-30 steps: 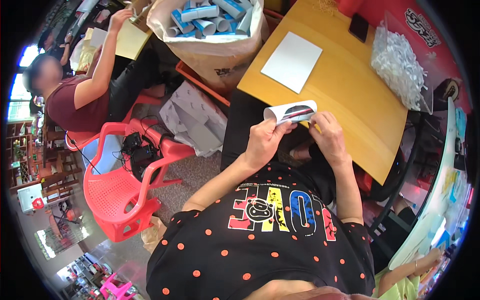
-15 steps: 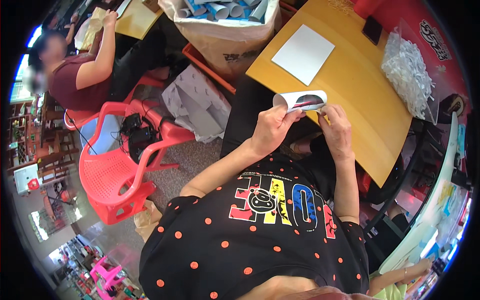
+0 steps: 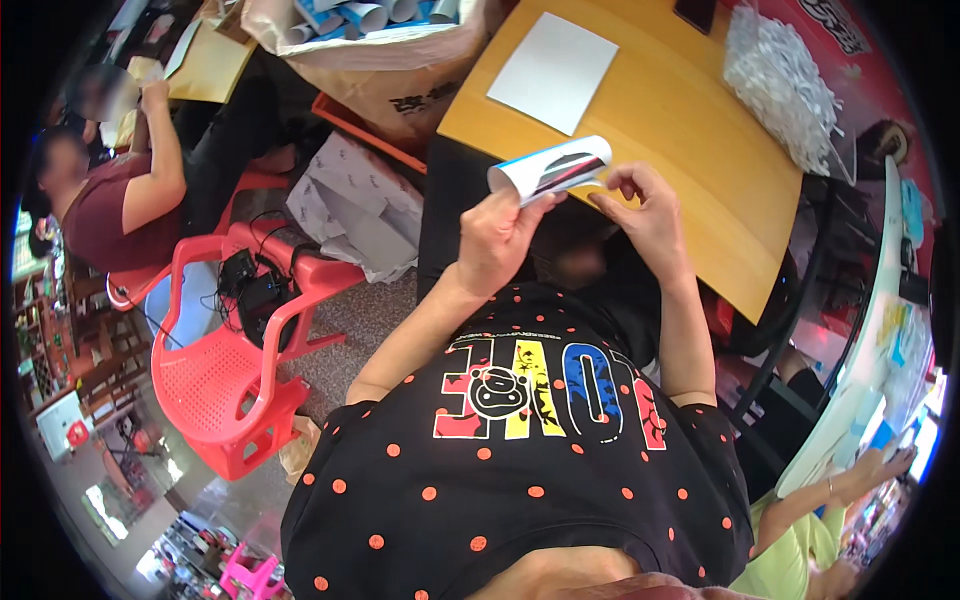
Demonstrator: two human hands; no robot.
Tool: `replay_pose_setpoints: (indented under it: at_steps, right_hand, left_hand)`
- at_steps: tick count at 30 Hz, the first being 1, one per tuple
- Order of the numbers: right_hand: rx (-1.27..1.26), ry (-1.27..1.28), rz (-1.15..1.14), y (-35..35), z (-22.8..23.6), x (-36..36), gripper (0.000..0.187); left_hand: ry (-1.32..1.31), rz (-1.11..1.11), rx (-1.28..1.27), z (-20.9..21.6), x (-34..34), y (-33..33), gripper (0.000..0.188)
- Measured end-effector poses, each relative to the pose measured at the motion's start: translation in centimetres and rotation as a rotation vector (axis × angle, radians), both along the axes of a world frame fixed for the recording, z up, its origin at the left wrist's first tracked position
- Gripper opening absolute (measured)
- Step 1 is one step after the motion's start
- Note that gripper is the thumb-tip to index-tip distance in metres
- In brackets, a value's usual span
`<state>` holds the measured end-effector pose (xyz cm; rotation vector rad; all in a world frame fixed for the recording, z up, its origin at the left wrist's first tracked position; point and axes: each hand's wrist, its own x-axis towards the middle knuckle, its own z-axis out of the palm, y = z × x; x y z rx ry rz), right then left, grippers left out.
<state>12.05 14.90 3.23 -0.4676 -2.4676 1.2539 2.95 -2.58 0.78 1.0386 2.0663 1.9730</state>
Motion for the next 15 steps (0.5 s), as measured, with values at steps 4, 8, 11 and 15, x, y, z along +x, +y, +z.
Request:
replay_pose_setpoints:
  at_steps: [4, 8, 11, 15]
  right_hand:
    - [-0.380, -0.007, -0.064, 2.3, -0.5, 0.7, 0.017]
    - [-0.300, -0.139, 0.015, 2.8, 0.3, 0.8, 0.019]
    - [-0.342, -0.198, 0.095, 2.9, 0.1, 0.7, 0.021]
    - [-0.435, -0.250, 0.156, 2.9, -0.3, 0.9, 0.022]
  left_hand:
    - [0.137, -0.063, -0.052, 0.1, -0.7, -0.8, 0.021]
    - [0.350, -0.065, -0.145, 0.8, -0.9, -0.8, 0.019]
    - [0.377, -0.061, -0.145, 0.7, -1.0, -0.9, 0.018]
    - [0.399, -0.057, -0.167, 0.4, -1.0, -1.0, 0.017]
